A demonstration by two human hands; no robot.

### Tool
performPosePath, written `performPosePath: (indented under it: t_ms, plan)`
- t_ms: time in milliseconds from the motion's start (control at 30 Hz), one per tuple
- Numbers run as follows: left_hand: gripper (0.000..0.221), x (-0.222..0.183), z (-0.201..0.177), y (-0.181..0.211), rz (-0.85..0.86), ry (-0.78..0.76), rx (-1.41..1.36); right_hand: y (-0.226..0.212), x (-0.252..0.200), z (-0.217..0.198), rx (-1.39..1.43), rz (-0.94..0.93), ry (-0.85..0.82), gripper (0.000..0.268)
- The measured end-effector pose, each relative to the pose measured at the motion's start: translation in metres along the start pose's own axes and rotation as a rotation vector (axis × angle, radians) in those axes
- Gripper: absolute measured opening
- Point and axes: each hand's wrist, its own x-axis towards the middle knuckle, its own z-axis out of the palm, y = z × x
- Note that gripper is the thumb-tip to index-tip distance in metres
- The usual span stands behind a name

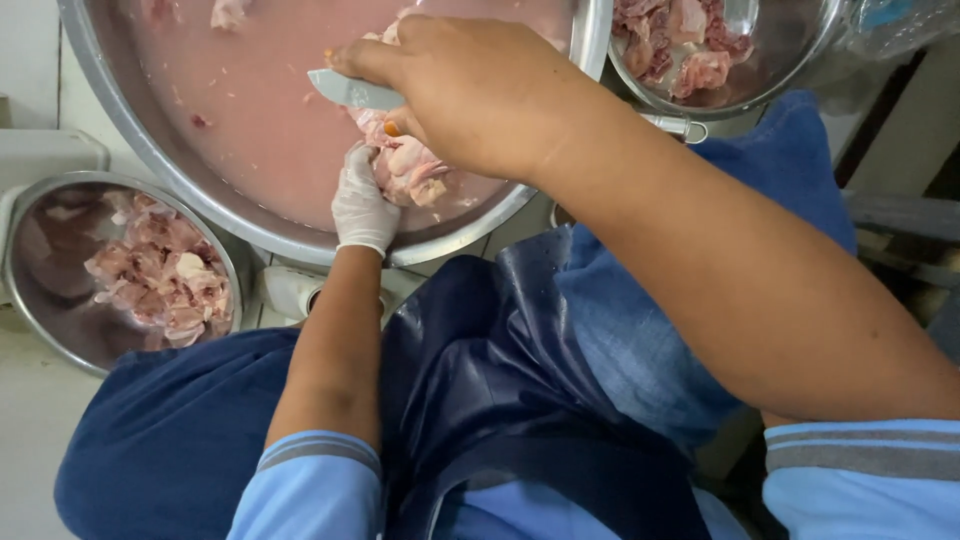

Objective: A person wearing gloves uses a knife to trim and cut raw chicken pieces in a large basin of water.

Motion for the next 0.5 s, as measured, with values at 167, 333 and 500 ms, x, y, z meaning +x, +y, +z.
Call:
performPosePath:
  t_ms: [167,333,500]
  plan:
    - [0.067,0.006,-0.001,0.010,-0.170,-0.106,0.077,-0.002,0.005,-0.002,0.009,0.004,-0.027,0.054]
    - [0.069,0.006,-0.011,0.027,-0.233,-0.111,0.021,0.003,0.010,0.001,-0.013,0.001,-0.024,0.053]
    - [0.064,0.003,-0.020,0.049,-0.305,-0.125,0.071,0.005,0.004,-0.003,-0.008,-0.024,-0.004,0.052]
